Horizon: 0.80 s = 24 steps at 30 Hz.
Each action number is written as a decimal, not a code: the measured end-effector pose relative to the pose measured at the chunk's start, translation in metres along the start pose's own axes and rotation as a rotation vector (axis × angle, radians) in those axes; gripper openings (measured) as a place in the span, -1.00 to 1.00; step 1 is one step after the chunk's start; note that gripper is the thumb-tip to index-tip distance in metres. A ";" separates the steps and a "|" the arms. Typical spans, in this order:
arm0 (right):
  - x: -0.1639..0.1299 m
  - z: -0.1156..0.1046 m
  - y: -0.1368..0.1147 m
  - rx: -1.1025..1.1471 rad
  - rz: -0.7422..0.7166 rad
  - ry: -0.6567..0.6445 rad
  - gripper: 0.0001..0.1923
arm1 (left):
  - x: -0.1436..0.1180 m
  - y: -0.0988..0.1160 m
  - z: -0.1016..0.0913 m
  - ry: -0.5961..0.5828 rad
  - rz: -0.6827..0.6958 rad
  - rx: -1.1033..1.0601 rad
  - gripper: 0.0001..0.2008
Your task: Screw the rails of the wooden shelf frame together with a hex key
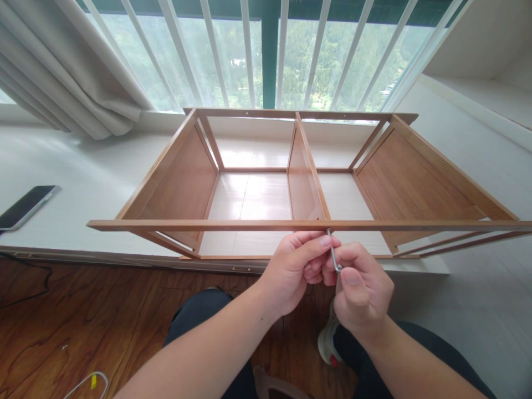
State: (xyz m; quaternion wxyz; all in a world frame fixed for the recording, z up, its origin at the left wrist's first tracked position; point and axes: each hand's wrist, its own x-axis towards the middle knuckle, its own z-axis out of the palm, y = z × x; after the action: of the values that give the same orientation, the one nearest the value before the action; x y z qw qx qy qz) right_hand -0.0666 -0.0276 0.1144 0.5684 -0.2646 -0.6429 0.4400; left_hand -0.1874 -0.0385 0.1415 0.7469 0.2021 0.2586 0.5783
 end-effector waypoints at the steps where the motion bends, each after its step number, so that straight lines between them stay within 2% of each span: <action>1: 0.000 0.000 0.000 0.013 0.002 -0.001 -0.74 | 0.000 0.000 0.000 0.002 0.000 0.000 -0.82; 9: -0.002 -0.002 0.001 0.067 0.019 -0.015 -0.76 | 0.001 0.000 0.000 -0.002 -0.003 0.014 -0.81; 16: -0.002 -0.003 0.002 0.021 -0.006 0.009 -0.74 | 0.001 0.000 0.000 0.020 -0.008 0.053 -0.78; 24: -0.004 -0.004 0.003 -0.027 0.028 0.016 -0.69 | 0.001 0.001 0.000 0.029 -0.021 0.063 -0.76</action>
State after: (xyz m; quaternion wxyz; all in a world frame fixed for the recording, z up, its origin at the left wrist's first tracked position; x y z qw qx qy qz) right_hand -0.0623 -0.0286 0.1093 0.5636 -0.2847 -0.6405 0.4371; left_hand -0.1878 -0.0375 0.1420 0.7422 0.2144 0.2896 0.5650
